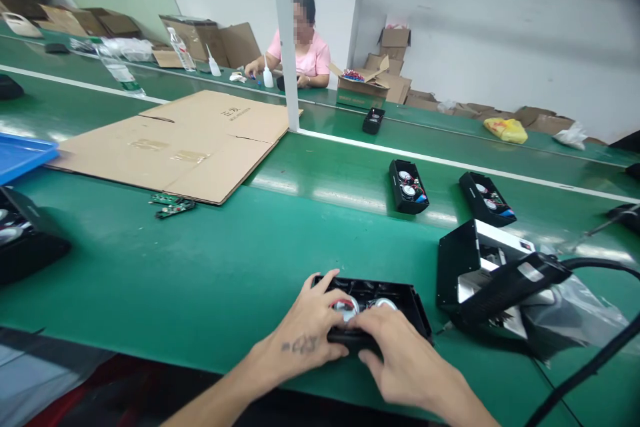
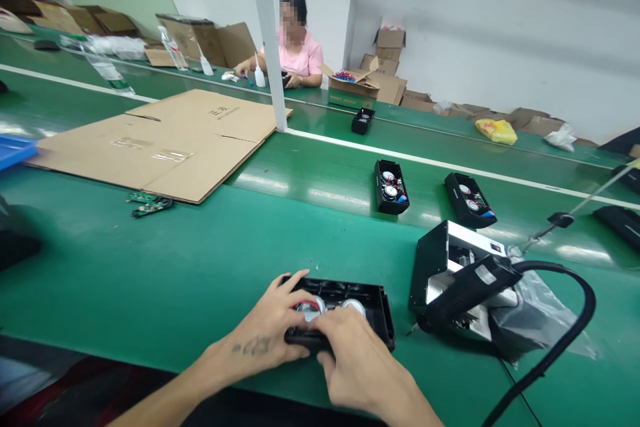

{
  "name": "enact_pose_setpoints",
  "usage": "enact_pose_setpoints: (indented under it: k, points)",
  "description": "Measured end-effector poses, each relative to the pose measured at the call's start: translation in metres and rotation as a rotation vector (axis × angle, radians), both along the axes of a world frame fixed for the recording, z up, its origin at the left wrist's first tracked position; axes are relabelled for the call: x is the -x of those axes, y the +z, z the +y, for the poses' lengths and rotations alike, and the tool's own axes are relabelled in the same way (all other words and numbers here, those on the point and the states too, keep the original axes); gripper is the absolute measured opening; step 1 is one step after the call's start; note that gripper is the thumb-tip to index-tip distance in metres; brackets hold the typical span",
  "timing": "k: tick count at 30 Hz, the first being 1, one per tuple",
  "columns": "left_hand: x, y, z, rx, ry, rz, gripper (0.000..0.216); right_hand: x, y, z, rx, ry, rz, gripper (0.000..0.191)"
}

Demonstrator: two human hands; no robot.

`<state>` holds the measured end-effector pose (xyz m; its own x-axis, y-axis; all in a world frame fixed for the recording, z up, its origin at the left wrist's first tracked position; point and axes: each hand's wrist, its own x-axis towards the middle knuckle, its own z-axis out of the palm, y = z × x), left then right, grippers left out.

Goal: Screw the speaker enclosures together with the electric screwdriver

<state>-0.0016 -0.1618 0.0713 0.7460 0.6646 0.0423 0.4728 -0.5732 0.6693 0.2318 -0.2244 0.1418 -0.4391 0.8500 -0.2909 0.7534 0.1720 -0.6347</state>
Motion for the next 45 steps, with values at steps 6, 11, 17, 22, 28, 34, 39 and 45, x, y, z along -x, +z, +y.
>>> enact_pose_setpoints:
  k: [6,11,17,22,28,34,39,45]
  points:
    - [-0.011,0.048,0.065,0.275,-0.069,0.070,0.044,0.007,0.018,0.056,-0.018,-0.025,-0.150,0.019]
    - [-0.015,0.048,0.079,0.326,-0.102,0.073,0.051,0.008,0.020,0.077,0.025,0.029,-0.081,0.024]
    - [-0.016,0.045,0.075,0.368,-0.105,0.048,0.057,0.008,0.013,0.078,0.039,0.043,-0.003,0.028]
    - [-0.016,0.045,0.078,0.374,-0.128,0.028,0.057,0.007,0.011,0.078,0.050,0.026,0.027,0.033]
    - [-0.016,0.045,0.079,0.406,-0.161,-0.003,0.059,0.010,0.007,0.072,0.029,-0.009,0.047,0.029]
    - [-0.015,0.049,0.075,0.413,-0.152,-0.012,0.063,0.013,0.009,0.065,0.030,-0.018,0.038,0.019]
    - [-0.012,0.049,0.070,0.374,-0.120,0.023,0.054,0.011,0.013,0.060,0.022,-0.044,0.021,0.017]
    - [-0.012,0.045,0.069,0.375,-0.117,0.044,0.053,0.016,0.014,0.065,0.065,-0.040,0.033,0.026]
